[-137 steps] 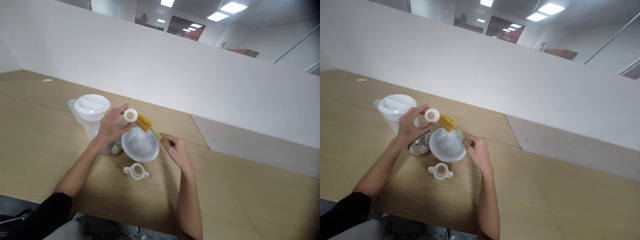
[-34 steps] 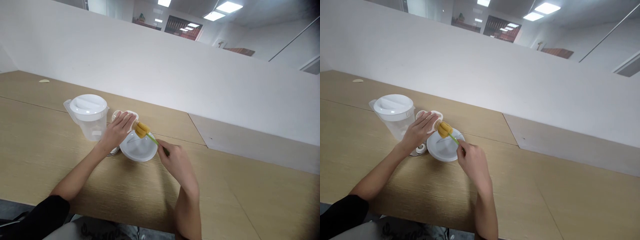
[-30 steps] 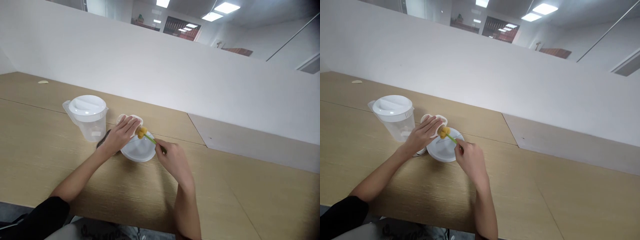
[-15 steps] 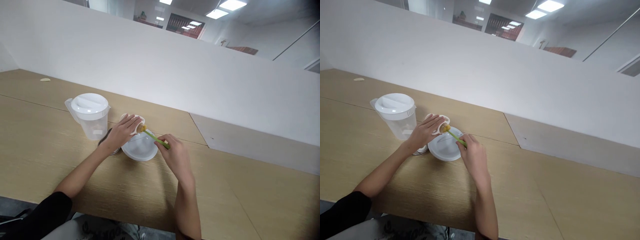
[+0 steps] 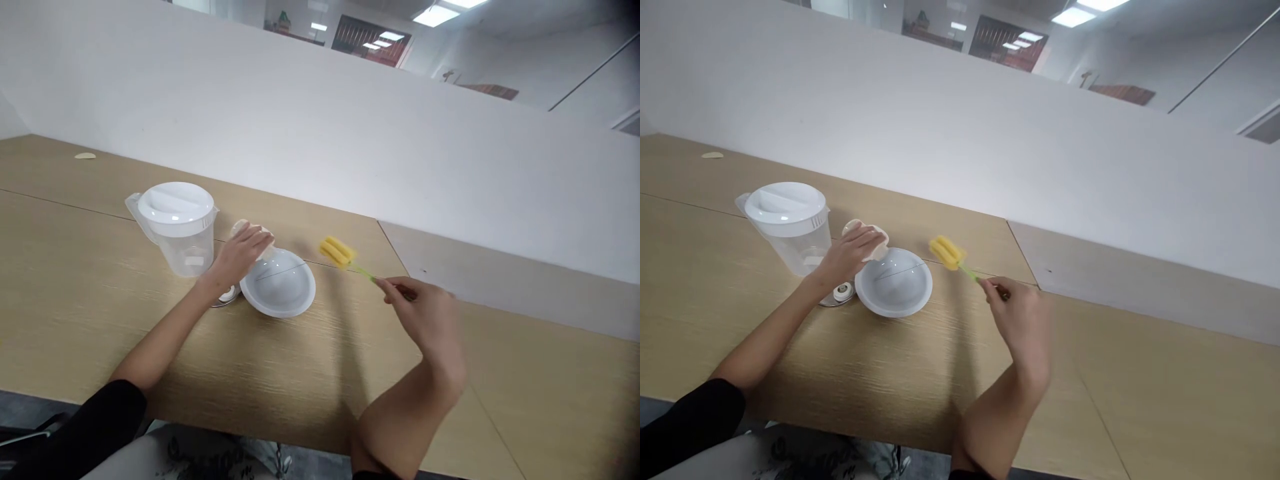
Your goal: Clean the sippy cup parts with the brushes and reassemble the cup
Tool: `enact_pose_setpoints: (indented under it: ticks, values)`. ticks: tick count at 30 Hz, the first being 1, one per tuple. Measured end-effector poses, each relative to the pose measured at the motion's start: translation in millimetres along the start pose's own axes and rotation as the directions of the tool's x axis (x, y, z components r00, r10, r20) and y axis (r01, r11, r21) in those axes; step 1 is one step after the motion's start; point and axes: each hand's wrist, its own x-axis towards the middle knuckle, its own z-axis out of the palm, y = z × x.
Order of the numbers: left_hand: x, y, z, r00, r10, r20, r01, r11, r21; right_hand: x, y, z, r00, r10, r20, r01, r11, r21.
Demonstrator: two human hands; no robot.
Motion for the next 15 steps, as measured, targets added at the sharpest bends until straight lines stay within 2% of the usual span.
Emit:
enact_pose_setpoints:
  ticks: [3, 5, 7, 9, 12, 15]
  values:
    - [2, 9, 11.6, 0.985, 0.162, 0.058, -0.160, 0.986, -0.035, 19, 9, 22, 0.993, 0.119, -0.028, -0.122, 0.976, -0.179]
    - [2, 14, 19.0, 0.982, 0.173, 0.077, -0.166, 0.982, -0.085, 32, 8, 44, 0.977, 0.199, 0.075, -0.167, 0.936, -0.310]
    - [1, 18, 21.8, 0.991, 0.092, 0.099, -0.076, 0.984, -0.161, 42, 4, 67, 0.929, 0.264, 0.260, -0.139, 0.899, -0.415]
    - [0, 19, 17.5, 0.991, -0.049, 0.124, 0.080, 0.962, -0.263, 46, 1, 89, 0.819, 0.292, 0.494, -0.041, 0.889, -0.457]
    - [0, 22, -1.3, 0.961, -0.229, 0.156, 0.275, 0.864, -0.423, 46, 0, 116, 0.739, 0.274, 0.615, 0.025, 0.901, -0.433]
    - [-1, 30, -25.4, 0.947, -0.258, 0.191, 0.321, 0.781, -0.535, 44, 3, 134, 0.716, 0.239, 0.656, 0.047, 0.921, -0.386]
